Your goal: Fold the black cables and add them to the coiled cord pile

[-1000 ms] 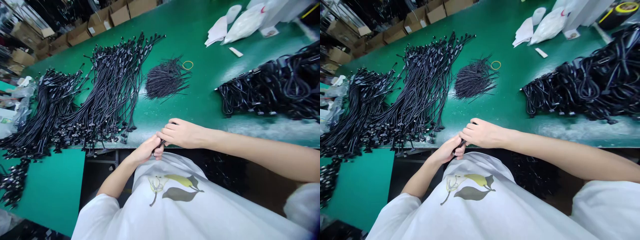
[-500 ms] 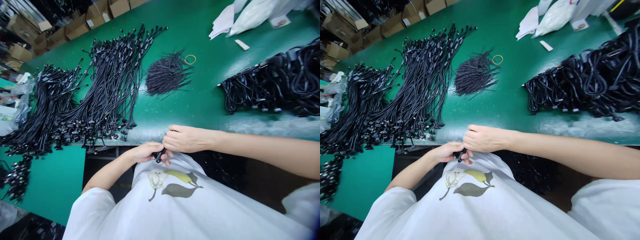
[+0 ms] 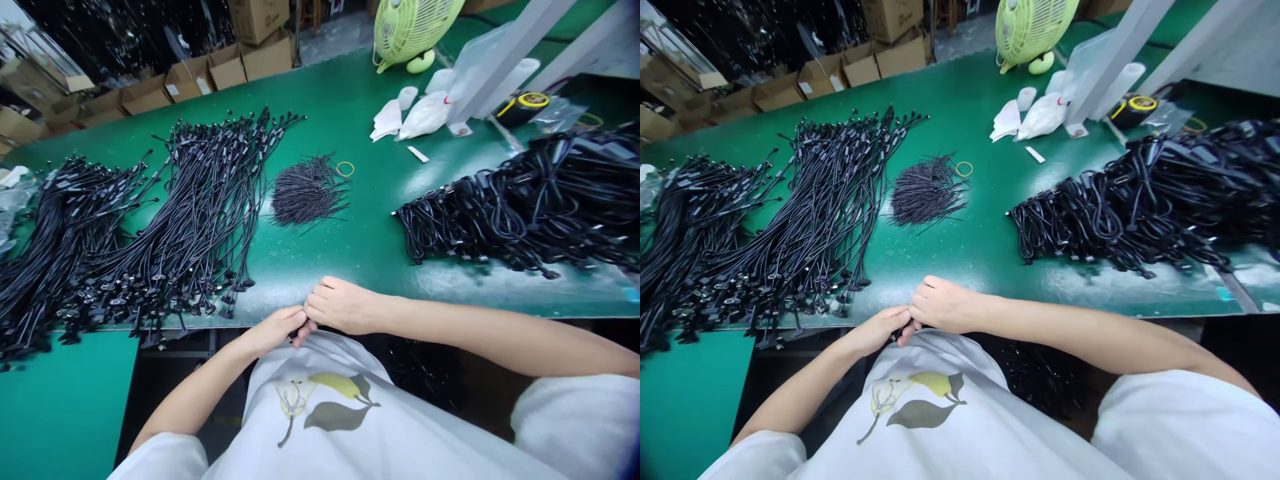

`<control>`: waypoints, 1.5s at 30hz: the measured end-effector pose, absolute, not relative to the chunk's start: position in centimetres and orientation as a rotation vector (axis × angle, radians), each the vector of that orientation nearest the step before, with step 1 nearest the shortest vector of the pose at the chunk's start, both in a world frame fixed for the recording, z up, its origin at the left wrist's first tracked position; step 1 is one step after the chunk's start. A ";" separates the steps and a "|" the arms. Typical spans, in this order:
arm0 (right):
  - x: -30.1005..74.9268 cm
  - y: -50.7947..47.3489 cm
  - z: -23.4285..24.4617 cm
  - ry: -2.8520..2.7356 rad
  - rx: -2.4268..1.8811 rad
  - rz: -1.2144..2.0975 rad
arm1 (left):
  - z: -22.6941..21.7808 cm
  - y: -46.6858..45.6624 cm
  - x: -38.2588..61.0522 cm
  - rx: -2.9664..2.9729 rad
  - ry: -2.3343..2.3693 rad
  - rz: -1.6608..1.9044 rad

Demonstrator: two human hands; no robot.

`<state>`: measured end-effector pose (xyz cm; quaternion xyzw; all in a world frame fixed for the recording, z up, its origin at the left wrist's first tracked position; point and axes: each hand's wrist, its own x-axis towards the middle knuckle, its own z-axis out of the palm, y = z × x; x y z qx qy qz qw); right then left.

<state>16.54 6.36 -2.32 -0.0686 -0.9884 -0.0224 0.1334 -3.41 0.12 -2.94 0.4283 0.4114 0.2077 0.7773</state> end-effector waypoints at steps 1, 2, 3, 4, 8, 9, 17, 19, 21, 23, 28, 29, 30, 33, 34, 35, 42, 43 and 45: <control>16.6 6.7 -2.2 -2.847 -0.192 -0.045 | -3.1 0.2 -3.2 0.840 0.872 0.463; 16.6 7.0 -2.1 -2.820 -0.210 -0.033 | -3.3 0.4 -3.0 0.760 0.866 0.507; 16.6 7.3 -1.9 -2.779 -0.257 -0.034 | -3.4 0.7 -2.7 0.680 0.868 0.596; 16.4 7.4 -1.6 -2.715 -0.331 -0.047 | -3.5 1.1 -2.5 0.596 0.871 0.721; 14.5 6.0 -1.5 -2.424 -0.775 0.059 | -2.7 3.3 -1.7 0.257 0.827 1.244; 13.7 5.3 -1.8 -2.389 -0.856 0.113 | -2.4 3.8 -1.6 0.202 0.805 1.309; 10.1 4.3 -5.0 -2.285 -0.994 -0.033 | -2.0 4.5 -0.9 0.098 0.940 1.417; 10.3 4.8 -4.9 -2.313 -0.917 -0.068 | -2.3 4.4 -0.9 0.131 0.997 1.398; 10.5 5.2 -4.7 -2.341 -0.816 -0.152 | -2.7 4.5 -1.0 0.146 1.066 1.406; 10.6 5.4 -4.5 -2.407 -0.676 -0.231 | -3.0 4.5 -1.1 0.150 1.105 1.396; 11.8 6.2 -3.3 -2.570 -0.359 0.049 | -3.3 4.0 -1.5 0.321 1.155 1.266; 12.4 6.5 -2.8 -2.539 -0.377 0.122 | -3.4 3.8 -1.6 0.403 1.143 1.265; 12.9 6.9 -2.3 -2.493 -0.426 0.149 | -3.4 3.5 -1.6 0.498 1.116 1.260; 14.4 8.4 -1.2 -2.467 -0.546 -0.044 | -3.7 3.0 -2.1 0.823 1.057 1.180; 14.7 8.8 -1.0 -2.525 -0.533 -0.140 | -3.8 2.8 -2.3 0.925 1.066 1.117; 14.9 9.1 -1.0 -2.606 -0.496 -0.214 | -3.8 2.7 -2.6 1.022 1.086 1.038; 15.7 9.0 -2.4 -2.751 -0.379 -0.190 | -2.1 2.6 -4.1 1.448 1.151 0.502; 15.8 8.7 -2.8 -2.735 -0.369 -0.196 | -1.9 2.8 -4.2 1.481 1.157 0.454; 15.7 8.2 -3.5 -2.732 -0.342 -0.220 | -1.6 3.5 -4.2 1.528 1.133 0.361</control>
